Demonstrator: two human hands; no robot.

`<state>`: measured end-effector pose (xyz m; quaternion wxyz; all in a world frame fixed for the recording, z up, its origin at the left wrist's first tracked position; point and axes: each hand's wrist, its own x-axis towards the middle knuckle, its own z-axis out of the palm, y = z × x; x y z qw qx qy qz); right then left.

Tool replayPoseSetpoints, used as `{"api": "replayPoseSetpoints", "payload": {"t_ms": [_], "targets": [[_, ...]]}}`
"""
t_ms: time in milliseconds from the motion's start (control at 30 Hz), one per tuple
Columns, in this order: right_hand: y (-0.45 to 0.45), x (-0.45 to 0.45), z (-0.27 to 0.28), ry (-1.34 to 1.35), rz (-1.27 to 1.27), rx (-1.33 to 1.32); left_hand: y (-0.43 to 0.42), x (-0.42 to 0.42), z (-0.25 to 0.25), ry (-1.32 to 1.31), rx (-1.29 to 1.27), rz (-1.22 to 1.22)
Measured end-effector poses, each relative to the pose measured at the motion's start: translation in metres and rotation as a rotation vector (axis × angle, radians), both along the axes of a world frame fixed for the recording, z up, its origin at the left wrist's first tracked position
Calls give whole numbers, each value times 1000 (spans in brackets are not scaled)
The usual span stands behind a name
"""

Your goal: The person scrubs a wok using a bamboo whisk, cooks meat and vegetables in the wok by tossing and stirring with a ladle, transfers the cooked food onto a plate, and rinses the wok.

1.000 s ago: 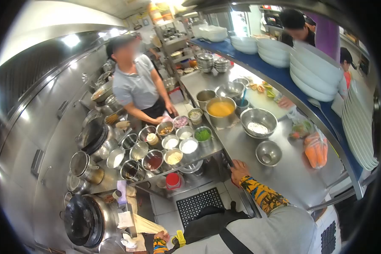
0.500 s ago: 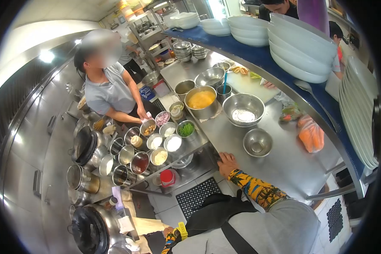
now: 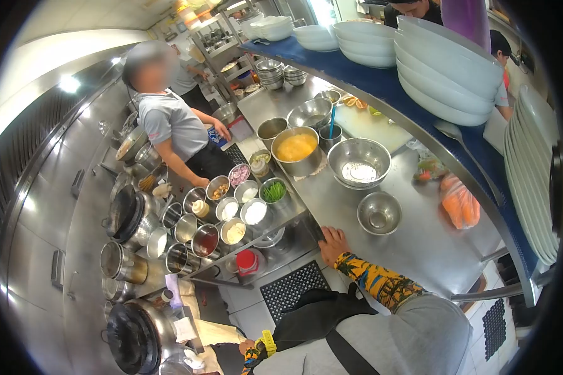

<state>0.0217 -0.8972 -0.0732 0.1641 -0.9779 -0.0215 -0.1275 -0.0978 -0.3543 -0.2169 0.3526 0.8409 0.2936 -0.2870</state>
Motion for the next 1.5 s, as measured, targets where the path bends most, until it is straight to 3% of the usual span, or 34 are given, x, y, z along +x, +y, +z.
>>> {"api": "replayPoseSetpoints", "payload": {"t_ms": [533, 800, 933, 1033, 1100, 1133, 1233, 1367, 1400, 1500], "targets": [[-4, 0, 2, 21, 17, 11, 6, 7, 6, -15, 179, -211], [2, 9, -19, -29, 28, -44, -34, -4, -37, -59, 122, -410], [5, 10, -11, -17, 59, -111, -64, -33, -70, -125, -53, -325], [9, 9, 1, -10, 63, -160, -88, -34, -104, -47, 162, -723], [13, 9, 5, 29, 46, -135, -99, -25, -107, 238, 234, -1175], [12, 9, 4, 16, 58, -139, -100, -27, -109, 265, 238, -1052], [12, 7, 1, -1, 73, -144, -98, -29, -99, 296, 193, -346], [17, 4, 8, 28, 58, -152, -70, -22, -45, 250, 296, -955], [16, 3, 9, 34, 55, -153, -66, -24, -40, 135, 321, -993], [14, 7, 5, 2, 66, -159, -60, -11, -27, 219, 271, -1085]]}}
